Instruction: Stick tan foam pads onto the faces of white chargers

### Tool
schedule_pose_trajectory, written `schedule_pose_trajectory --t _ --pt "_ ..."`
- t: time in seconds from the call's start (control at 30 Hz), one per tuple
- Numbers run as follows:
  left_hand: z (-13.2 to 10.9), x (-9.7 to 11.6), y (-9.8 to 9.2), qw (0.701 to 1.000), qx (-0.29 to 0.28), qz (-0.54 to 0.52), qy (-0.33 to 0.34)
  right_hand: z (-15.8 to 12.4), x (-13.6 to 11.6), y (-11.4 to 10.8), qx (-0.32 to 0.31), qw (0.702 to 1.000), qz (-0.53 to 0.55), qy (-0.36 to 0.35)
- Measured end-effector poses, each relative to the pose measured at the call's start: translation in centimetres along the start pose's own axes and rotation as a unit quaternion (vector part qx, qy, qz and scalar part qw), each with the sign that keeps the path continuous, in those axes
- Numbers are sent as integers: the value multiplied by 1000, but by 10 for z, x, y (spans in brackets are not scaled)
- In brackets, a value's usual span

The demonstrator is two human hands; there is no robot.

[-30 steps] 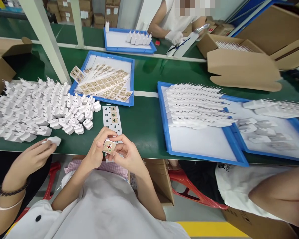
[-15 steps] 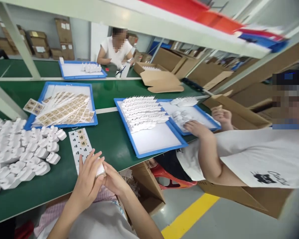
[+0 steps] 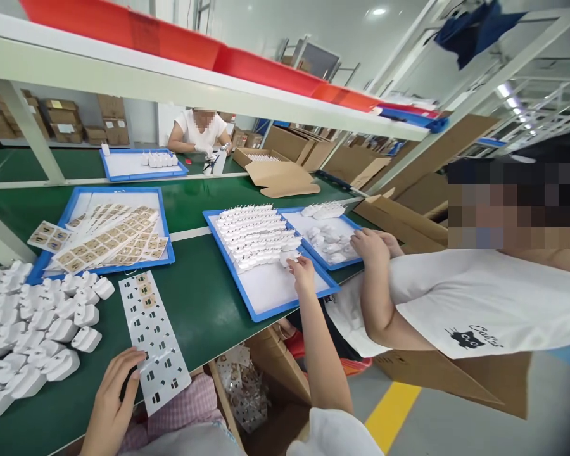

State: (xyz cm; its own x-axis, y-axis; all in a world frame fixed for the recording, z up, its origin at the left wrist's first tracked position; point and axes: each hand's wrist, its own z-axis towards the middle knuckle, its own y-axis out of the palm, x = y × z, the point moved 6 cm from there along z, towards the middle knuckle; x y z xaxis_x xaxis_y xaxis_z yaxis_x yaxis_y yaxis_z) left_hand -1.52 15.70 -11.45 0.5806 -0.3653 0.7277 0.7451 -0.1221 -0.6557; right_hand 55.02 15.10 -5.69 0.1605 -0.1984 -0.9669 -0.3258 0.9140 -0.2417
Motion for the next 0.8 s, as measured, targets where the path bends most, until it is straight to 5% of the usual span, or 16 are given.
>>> schedule_pose_trajectory --t 0.27,0.47,0.53,0.63,0.8 --pt "2 24 2 997 0 52 64 7 8 15 -49 997 3 59" --pt "0 51 -57 957 141 235 100 -44 -27 0 -12 998 22 -51" --pt "4 54 -75 922 145 353 69 -78 -47 11 -71 991 34 -112" --pt "14 49 -81 883 51 462 66 -148 -75 50 -253 945 14 -209" --pt "29 35 -67 871 -61 474 117 -265 -88 143 -537 779 -87 -311"
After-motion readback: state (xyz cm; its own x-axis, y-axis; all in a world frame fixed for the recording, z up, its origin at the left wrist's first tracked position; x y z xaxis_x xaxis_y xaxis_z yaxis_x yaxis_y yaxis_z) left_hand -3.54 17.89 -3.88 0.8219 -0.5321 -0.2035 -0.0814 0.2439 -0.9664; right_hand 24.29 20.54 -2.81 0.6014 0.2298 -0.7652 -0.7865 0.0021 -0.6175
